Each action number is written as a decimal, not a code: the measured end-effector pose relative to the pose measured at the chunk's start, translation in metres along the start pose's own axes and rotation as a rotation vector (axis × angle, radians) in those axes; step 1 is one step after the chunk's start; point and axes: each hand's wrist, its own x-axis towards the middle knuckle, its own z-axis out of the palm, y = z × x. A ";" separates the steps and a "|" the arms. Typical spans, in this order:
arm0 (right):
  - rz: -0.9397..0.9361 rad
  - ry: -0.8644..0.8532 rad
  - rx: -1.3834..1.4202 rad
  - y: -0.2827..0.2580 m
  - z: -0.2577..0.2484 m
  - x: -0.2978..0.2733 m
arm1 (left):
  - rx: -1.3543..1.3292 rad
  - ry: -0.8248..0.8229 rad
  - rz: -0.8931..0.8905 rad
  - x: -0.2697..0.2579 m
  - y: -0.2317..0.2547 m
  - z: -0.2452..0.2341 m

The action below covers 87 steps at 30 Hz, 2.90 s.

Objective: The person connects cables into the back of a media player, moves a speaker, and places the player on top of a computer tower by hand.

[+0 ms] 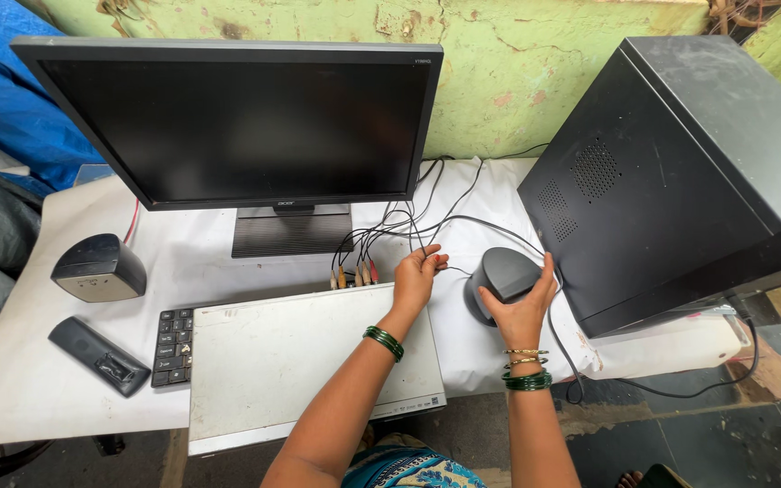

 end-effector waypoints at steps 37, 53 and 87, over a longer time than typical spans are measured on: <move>-0.273 -0.061 0.130 -0.066 0.023 -0.018 | -0.095 0.142 -0.567 -0.015 0.031 0.027; -0.275 -0.242 0.207 -0.086 0.058 -0.047 | 0.659 0.172 0.245 -0.062 0.061 -0.070; -0.484 -0.464 -0.153 -0.072 0.079 -0.159 | 0.979 0.143 0.360 -0.207 0.051 -0.190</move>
